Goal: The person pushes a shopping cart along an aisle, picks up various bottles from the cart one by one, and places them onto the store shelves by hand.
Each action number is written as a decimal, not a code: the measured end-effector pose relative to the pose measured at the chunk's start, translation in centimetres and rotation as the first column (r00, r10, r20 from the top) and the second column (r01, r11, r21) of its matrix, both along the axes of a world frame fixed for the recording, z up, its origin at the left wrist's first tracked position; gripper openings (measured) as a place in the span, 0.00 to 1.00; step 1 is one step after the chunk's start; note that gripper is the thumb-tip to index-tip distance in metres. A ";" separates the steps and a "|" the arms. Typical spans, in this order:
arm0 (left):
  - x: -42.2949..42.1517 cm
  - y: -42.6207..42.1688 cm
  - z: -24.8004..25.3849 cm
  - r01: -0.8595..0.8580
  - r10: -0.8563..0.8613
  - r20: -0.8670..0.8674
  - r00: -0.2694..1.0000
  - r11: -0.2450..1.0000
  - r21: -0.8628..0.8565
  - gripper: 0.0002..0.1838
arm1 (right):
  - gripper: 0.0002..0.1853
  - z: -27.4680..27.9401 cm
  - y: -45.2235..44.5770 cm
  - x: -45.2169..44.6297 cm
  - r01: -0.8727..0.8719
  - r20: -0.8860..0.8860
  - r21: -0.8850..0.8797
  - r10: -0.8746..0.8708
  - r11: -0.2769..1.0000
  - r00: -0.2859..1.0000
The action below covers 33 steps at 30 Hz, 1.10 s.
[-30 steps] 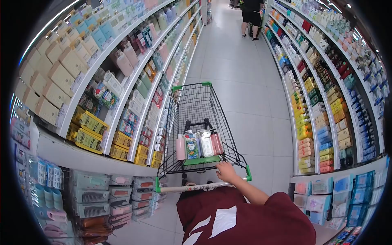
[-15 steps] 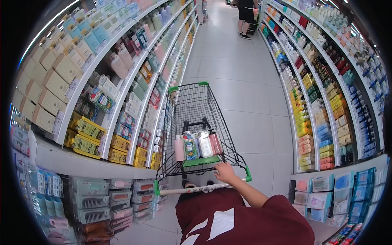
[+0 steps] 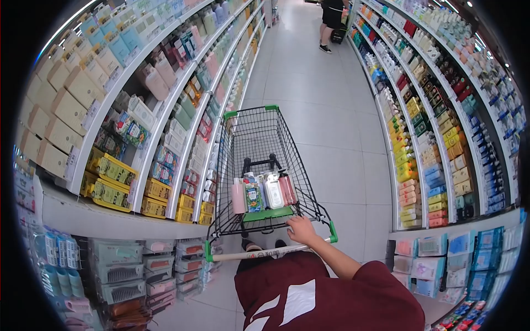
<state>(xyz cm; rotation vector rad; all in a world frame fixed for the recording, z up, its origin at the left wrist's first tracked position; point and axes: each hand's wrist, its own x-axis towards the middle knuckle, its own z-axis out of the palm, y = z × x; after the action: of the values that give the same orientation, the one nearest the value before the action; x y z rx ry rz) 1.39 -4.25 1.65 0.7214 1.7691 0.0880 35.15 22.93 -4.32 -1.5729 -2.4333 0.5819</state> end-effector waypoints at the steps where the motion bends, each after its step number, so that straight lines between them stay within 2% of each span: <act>1: 0.1 0.1 0.0 0.000 0.000 0.001 1.000 1.000 0.003 0.19 | 0.14 0.0 0.1 0.0 0.010 -0.004 0.007 -0.010 1.000 1.000; 9: 0.8 -1.2 0.6 -0.049 0.049 0.001 0.999 0.998 0.027 0.18 | 0.13 -0.4 0.2 0.0 0.012 0.014 0.033 -0.012 0.999 1.000; 16: 1.9 -5.5 1.7 -0.145 0.145 0.004 0.989 0.988 0.061 0.18 | 0.13 0.3 0.2 -0.3 0.007 -0.020 -0.001 -0.007 1.000 1.000; 18: 3.0 -7.7 2.0 -0.183 0.183 0.011 0.983 0.981 0.069 0.18 | 0.14 -0.2 0.6 0.5 -0.054 0.001 -0.001 0.054 0.999 0.999; 22: 5.9 -13.6 3.4 -0.245 0.246 0.002 0.969 0.965 0.091 0.17 | 0.19 -0.5 0.8 -0.6 -0.005 0.021 -0.026 0.005 1.000 1.000; 24: 8.2 -16.8 4.5 -0.264 0.265 0.001 0.964 0.960 0.096 0.17 | 0.25 0.0 -0.1 -0.9 0.011 0.043 -0.130 -0.006 0.991 0.999; 25: 9.4 -18.1 5.1 -0.273 0.274 -0.002 0.962 0.957 0.102 0.17 | 0.27 0.0 -0.8 -1.3 -0.009 0.052 -0.082 0.013 0.997 0.999; 26: 10.3 -19.6 5.5 -0.265 0.268 -0.008 0.963 0.957 0.117 0.17 | 0.29 0.1 -1.4 -1.9 -0.018 0.058 -0.033 0.020 0.999 0.998; 27: 11.2 -20.8 6.3 -0.265 0.269 -0.014 0.963 0.955 0.133 0.17 | 0.33 0.4 -2.2 -2.5 -0.029 0.100 -0.035 0.032 0.999 0.994; 28: 11.9 -21.8 6.8 -0.261 0.269 -0.024 0.963 0.952 0.160 0.17 | 0.33 0.0 -2.4 -2.6 -0.069 0.107 -0.042 0.073 0.997 0.992; 30: 12.2 -23.2 8.0 -0.230 0.260 -0.089 0.962 0.939 0.258 0.17 | 0.36 -0.8 -2.5 -2.5 -0.032 0.086 0.016 0.031 0.999 0.996; 33: 9.1 -22.4 7.9 -0.104 0.268 -0.293 0.918 0.875 0.472 0.17 | 0.36 -1.1 -2.8 -2.8 -0.020 0.112 0.017 0.018 1.000 0.994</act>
<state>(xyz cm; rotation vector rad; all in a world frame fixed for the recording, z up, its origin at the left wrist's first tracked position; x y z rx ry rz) 10.49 -26.69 9.56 0.9336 2.1948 0.5491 32.33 20.14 -5.37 -1.6191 -2.5290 0.4863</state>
